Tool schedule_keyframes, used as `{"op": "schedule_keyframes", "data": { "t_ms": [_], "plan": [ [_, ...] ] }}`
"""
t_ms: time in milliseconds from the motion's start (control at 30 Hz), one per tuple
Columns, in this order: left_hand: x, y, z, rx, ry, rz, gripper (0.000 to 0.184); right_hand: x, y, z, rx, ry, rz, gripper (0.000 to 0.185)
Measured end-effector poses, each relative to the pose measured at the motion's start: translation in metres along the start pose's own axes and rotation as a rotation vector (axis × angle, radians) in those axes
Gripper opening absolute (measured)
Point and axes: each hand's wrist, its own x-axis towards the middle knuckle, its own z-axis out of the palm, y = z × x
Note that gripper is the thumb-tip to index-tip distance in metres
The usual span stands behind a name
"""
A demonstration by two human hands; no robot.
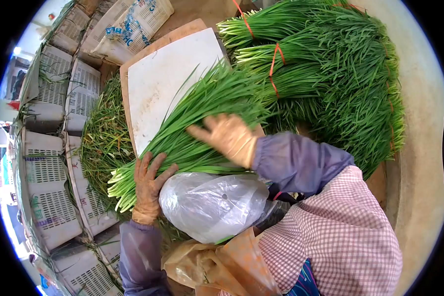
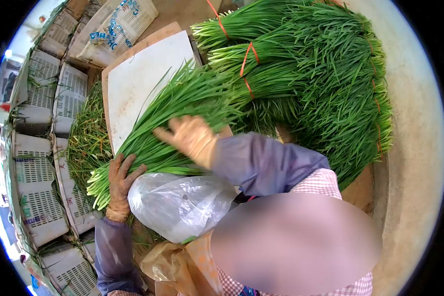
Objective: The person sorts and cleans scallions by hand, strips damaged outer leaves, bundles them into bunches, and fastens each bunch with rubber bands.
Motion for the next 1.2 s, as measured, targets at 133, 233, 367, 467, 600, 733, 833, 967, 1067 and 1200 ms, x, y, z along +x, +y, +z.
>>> {"op": "schedule_keyframes", "data": {
  "t_ms": [133,233,367,467,600,733,833,967,1067,1200],
  "plan": [
    [-0.001,0.014,-0.015,-0.381,0.006,-0.135,0.033,-0.040,0.096,0.008,-0.140,-0.212,0.344,0.015],
    [-0.005,0.013,-0.015,-0.483,0.007,-0.186,0.036,-0.079,0.175,0.006,-0.128,-0.203,0.645,0.019],
    [-0.003,0.015,-0.017,-0.435,-0.021,-0.180,0.037,-0.075,0.167,-0.021,0.699,0.528,0.639,0.019],
    [-0.002,0.014,-0.018,-0.451,-0.017,-0.196,0.038,-0.033,0.116,-0.057,1.233,0.355,0.542,0.018],
    [-0.004,0.013,-0.019,-0.466,0.000,-0.171,0.040,0.007,0.090,-0.035,0.894,0.079,0.322,0.019],
    [-0.006,0.008,-0.022,-0.523,0.000,-0.171,0.041,0.015,0.081,-0.004,0.616,0.101,0.274,0.024],
    [-0.002,0.006,-0.030,-0.873,0.168,-0.382,0.037,0.011,0.082,0.000,0.582,0.165,0.248,0.023],
    [0.028,-0.017,-0.026,-0.745,0.351,-0.548,0.024,-0.002,0.100,0.006,1.272,0.364,0.738,0.011],
    [0.056,-0.017,-0.012,-0.593,0.350,-0.321,0.024,-0.002,0.109,-0.009,1.372,0.454,0.856,0.008],
    [0.069,-0.006,0.004,-0.494,0.277,-0.143,0.024,0.024,0.078,-0.029,1.253,0.551,0.441,0.007]
  ]
}}
